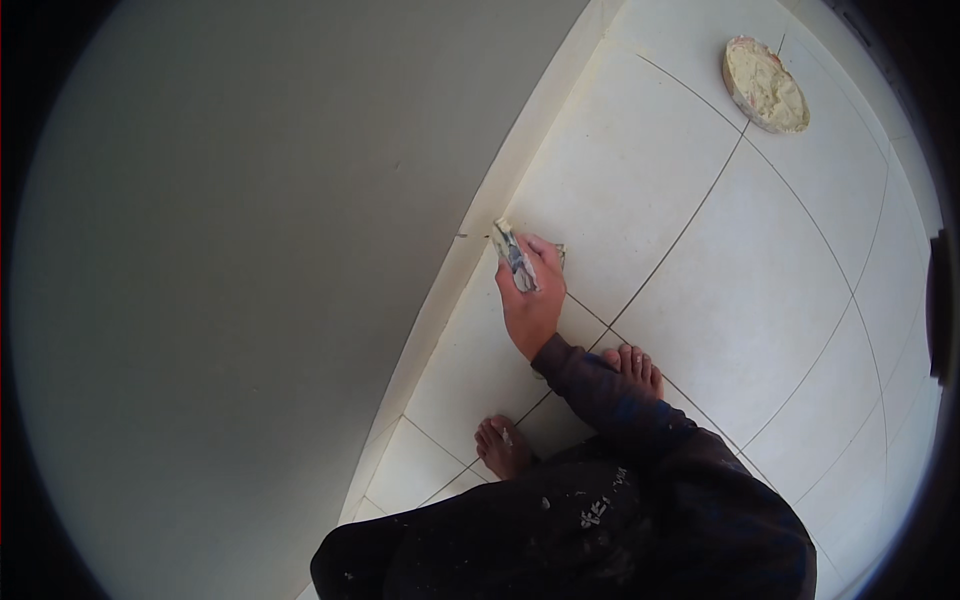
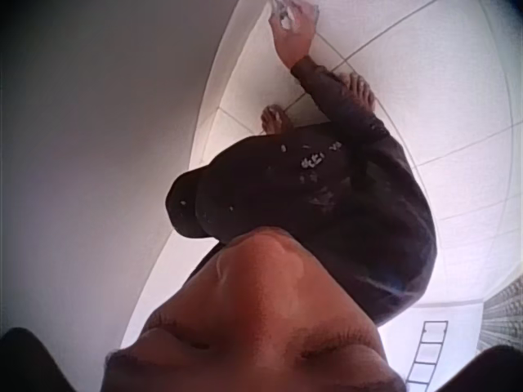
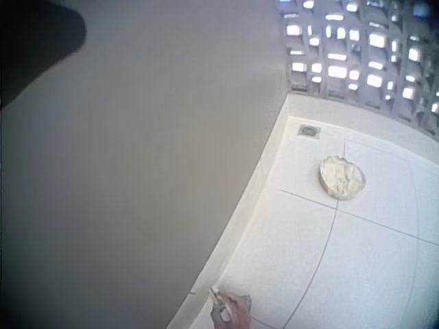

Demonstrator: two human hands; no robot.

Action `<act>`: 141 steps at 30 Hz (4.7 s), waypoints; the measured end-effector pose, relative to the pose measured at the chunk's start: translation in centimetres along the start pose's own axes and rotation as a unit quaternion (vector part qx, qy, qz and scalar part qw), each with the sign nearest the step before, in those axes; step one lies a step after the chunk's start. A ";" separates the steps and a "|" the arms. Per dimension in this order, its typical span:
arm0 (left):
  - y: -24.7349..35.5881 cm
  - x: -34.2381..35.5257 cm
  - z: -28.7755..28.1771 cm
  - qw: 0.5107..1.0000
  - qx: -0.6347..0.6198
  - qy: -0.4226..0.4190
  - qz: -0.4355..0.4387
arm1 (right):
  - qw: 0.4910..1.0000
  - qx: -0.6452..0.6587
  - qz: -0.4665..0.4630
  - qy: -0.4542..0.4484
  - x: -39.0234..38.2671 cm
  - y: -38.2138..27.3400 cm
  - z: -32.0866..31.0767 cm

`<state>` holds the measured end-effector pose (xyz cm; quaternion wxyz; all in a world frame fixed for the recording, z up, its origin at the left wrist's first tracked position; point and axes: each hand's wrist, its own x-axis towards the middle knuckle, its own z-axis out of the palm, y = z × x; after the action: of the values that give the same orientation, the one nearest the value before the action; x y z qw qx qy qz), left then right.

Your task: The person applies grout to floor tile seams around a drain using a putty knife and then wipes away the excess with a small sponge.

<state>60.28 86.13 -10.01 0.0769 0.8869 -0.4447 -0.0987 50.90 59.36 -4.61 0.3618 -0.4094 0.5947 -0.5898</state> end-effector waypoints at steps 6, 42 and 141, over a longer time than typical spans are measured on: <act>-0.6 -0.3 0.3 1.000 0.023 -0.016 0.008 | 0.996 -0.032 -0.083 0.017 -1.8 0.6 3.4; 21.1 12.1 -6.9 0.795 -0.303 -0.443 0.282 | 0.958 0.125 0.225 0.129 3.4 -4.4 -29.2; 2.5 12.6 -9.6 0.951 -0.214 -0.118 0.191 | 0.955 0.070 0.289 0.013 1.7 1.3 2.3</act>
<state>68.02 74.99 -1.46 0.2293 0.7298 -0.5805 -0.2789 52.21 56.81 -5.93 0.5366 -0.1859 0.6498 -0.5052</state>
